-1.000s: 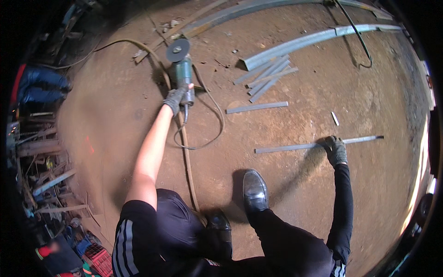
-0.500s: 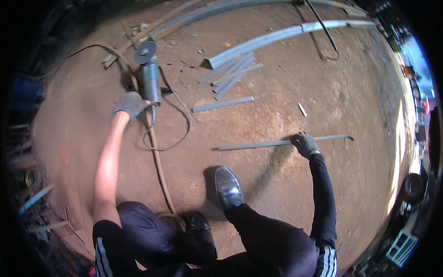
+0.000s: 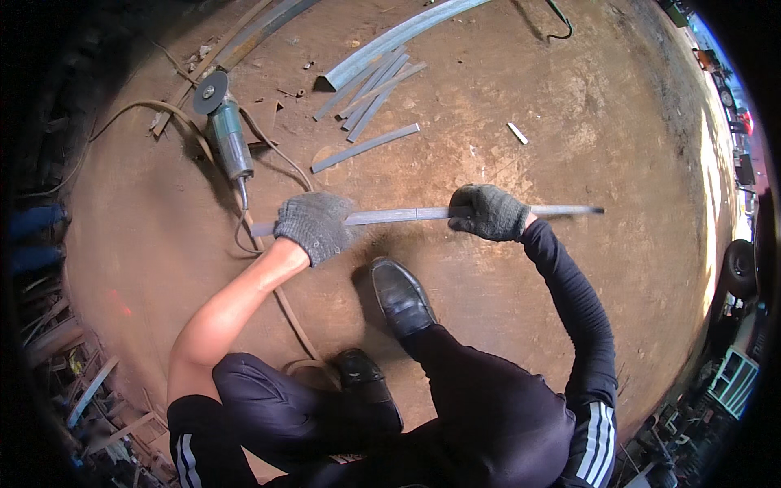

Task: The person kneels on the ground and uses an angle grinder to cut metal rods into shorter pieces. They repeatedly position the rods, cut them, and set the cut pieces aside on the floor.

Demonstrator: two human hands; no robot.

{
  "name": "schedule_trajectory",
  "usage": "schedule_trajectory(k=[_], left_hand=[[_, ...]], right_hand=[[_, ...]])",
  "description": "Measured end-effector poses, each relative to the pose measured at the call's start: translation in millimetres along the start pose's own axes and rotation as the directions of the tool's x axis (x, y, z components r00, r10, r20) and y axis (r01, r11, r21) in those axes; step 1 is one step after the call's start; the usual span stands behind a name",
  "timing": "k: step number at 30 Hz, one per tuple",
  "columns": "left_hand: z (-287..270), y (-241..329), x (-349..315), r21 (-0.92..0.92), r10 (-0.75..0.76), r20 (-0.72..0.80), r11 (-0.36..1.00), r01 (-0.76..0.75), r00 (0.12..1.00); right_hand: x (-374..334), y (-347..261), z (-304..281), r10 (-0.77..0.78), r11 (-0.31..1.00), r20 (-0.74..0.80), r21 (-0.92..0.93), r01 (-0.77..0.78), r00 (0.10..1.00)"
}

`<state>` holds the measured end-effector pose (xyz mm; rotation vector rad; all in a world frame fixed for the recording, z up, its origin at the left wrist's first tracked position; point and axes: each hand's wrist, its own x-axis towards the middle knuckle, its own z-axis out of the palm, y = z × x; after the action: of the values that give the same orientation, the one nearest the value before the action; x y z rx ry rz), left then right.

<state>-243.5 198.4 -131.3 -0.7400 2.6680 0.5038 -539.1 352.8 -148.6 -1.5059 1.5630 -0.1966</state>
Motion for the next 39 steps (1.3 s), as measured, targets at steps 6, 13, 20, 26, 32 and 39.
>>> schedule_trajectory(k=[6, 13, 20, 26, 32, 39], left_hand=[[-17, -12, -20, 0.014, -0.001, -0.105, 1.0, 0.003, 0.994], [-11, -23, -55, -0.19, -0.056, -0.157, 0.982, 0.025, 0.986], [53, -14, -82, -0.406, -0.054, 0.059, 0.911, 0.074, 0.997], [68, -51, -110, -0.268, -0.182, 0.032, 0.946, 0.184, 0.983], [81, -82, -138, -0.419, -0.229, 0.014, 0.882, 0.214, 0.973], [132, -88, -167, -0.367, 0.06, -0.001, 0.928, -0.056, 0.998]], right_hand=[[30, -19, 56, -0.198, 0.931, 0.07, -0.299, 0.21, 0.978], [0, -90, 19, 0.009, 0.957, 0.033, -0.291, 0.001, 0.999], [-14, -60, 91, -0.159, 0.949, 0.215, -0.235, 0.209, 0.964], [-10, -49, 76, 0.172, 0.954, 0.2, -0.277, -0.112, 0.965], [-27, -14, 16, 0.092, 0.78, -0.096, -0.612, -0.132, 0.991], [-50, -9, 60, 0.192, 0.736, 0.077, -0.671, -0.092, 0.978]])
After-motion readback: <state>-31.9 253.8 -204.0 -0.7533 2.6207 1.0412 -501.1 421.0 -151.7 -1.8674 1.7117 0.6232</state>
